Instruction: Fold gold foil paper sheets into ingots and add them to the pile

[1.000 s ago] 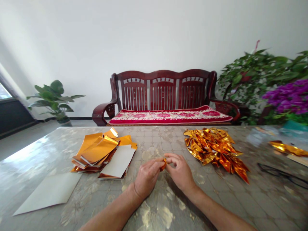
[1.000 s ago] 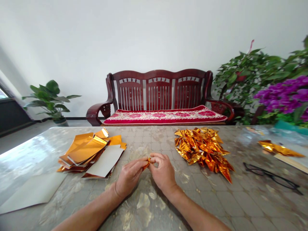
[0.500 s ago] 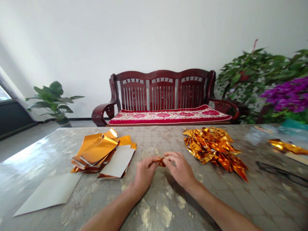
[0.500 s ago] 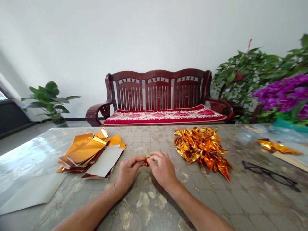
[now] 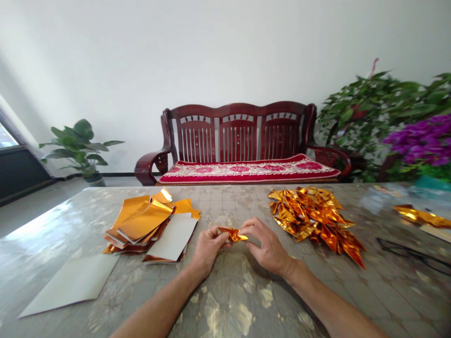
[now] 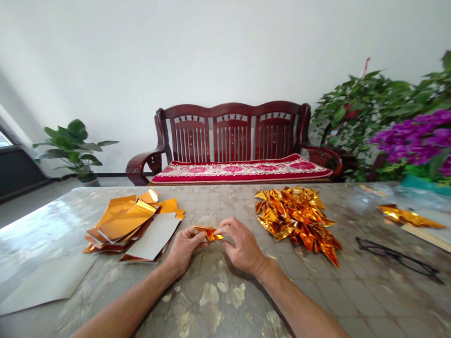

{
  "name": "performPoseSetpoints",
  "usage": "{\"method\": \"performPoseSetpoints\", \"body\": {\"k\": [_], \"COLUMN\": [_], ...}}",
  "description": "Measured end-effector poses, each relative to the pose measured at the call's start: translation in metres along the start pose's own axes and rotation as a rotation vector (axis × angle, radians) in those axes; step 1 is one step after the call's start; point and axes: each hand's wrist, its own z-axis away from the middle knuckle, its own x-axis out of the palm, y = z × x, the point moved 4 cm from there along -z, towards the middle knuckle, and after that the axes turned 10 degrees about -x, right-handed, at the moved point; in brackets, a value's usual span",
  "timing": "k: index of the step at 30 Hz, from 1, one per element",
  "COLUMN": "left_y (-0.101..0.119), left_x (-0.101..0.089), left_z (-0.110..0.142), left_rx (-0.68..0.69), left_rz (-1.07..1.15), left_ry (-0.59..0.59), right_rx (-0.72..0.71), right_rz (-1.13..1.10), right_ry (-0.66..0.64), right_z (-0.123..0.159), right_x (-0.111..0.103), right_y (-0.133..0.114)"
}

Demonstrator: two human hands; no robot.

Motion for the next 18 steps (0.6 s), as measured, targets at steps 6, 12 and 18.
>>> {"method": "performPoseSetpoints", "body": {"k": [6,12,18], "left_y": [-0.002,-0.002,0.005], "left_x": [-0.003,-0.011,-0.016], "left_z": [-0.003,-0.006,0.000], "left_rx": [0.089,0.216,0.368], "left_rz": [-0.229,-0.386,-0.466], "left_ry": [0.006,0.059,-0.025], "right_rx": [-0.019,0.061,0.082], "right_rz": [0.057,-0.016,-0.064], "right_ry": [-0.038,-0.044,-0.053], "right_z": [0.003,0.006,0.007], "right_x": [0.006,0.007,0.006], "right_y": [0.006,0.009,0.012]}}
